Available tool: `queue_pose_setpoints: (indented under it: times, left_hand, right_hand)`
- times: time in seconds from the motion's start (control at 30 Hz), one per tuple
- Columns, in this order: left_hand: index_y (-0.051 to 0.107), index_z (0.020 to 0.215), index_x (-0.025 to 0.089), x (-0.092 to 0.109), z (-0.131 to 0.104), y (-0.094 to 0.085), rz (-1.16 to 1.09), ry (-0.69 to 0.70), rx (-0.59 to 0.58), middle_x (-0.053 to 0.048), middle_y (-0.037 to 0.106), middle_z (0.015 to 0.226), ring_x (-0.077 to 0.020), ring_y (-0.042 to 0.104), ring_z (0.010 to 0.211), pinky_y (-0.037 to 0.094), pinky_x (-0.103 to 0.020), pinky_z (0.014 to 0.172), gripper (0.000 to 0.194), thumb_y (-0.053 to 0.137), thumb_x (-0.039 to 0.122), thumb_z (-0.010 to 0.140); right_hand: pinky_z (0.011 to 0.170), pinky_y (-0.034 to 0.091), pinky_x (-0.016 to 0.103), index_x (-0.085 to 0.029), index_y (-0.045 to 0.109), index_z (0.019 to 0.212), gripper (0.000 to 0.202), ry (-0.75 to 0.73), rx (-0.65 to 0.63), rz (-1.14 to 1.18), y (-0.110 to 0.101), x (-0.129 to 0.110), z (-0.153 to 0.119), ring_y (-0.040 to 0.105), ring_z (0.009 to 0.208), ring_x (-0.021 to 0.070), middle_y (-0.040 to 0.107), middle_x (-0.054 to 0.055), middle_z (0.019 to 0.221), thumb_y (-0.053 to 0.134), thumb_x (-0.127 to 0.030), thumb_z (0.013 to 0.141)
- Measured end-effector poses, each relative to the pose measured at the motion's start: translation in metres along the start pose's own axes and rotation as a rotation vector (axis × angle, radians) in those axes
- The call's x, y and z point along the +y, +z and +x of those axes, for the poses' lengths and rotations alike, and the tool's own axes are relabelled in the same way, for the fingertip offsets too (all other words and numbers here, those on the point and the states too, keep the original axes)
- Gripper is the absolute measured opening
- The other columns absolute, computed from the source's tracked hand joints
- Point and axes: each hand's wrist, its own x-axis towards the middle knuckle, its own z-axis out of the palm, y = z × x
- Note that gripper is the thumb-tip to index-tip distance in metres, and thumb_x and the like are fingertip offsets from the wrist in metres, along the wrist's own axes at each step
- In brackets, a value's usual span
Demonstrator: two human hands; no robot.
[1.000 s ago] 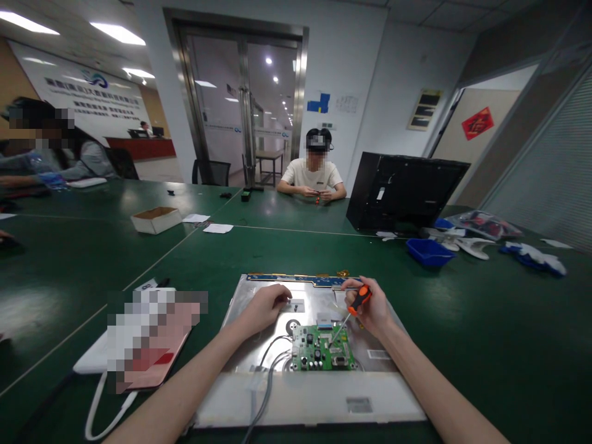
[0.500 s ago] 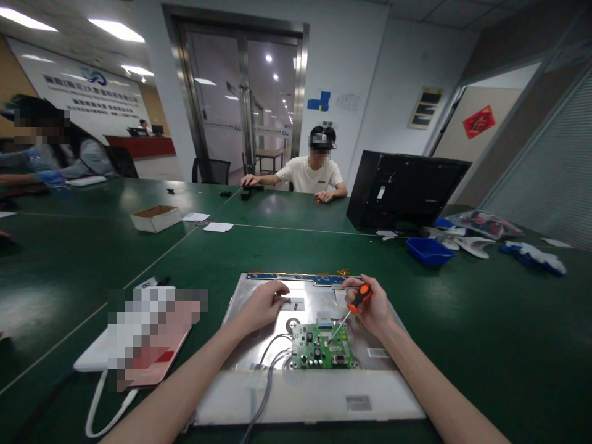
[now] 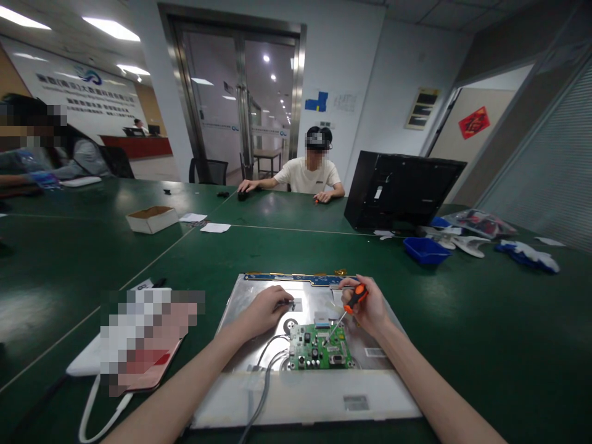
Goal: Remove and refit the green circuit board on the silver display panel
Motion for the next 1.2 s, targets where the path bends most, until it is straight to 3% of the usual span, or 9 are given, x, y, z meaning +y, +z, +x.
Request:
queue_pose_setpoints:
  times: [0.27, 0.57, 1.2]
  left_hand:
    - [0.067, 0.101, 0.018, 0.003, 0.003, 0.003, -0.016, 0.025, -0.029, -0.007, 0.063, 0.096, -0.0191, 0.059, 0.087, 0.043, -0.027, 0.076, 0.019, 0.058, 0.014, 0.085]
    - [0.068, 0.082, 0.017, 0.001, 0.006, 0.007, -0.073, 0.044, -0.007, -0.004, 0.064, 0.085, -0.0158, 0.059, 0.079, 0.042, -0.024, 0.074, 0.017, 0.053, 0.009, 0.085]
    - [0.065, 0.092, 0.016, 0.005, 0.001, -0.003, -0.118, -0.075, 0.026, -0.005, 0.069, 0.09, -0.0187, 0.062, 0.082, 0.046, -0.028, 0.074, 0.017, 0.056, 0.008, 0.081]
  right_hand:
    - [0.034, 0.024, 0.02, -0.013, 0.069, 0.074, 0.04, 0.011, 0.007, 0.008, 0.0, 0.002, 0.001, 0.037, 0.037, 0.0098, 0.047, -0.001, 0.043, 0.05, -0.047, 0.082]
    - [0.032, 0.023, 0.02, -0.013, 0.068, 0.074, 0.038, 0.017, 0.009, 0.0, 0.003, 0.0, -0.001, 0.036, 0.036, 0.0088, 0.047, -0.002, 0.042, 0.053, -0.047, 0.081]
    - [0.034, 0.025, 0.019, -0.016, 0.064, 0.065, 0.037, 0.007, 0.112, 0.043, 0.008, 0.002, 0.001, 0.04, 0.035, 0.0067, 0.055, -0.001, 0.049, 0.06, -0.05, 0.079]
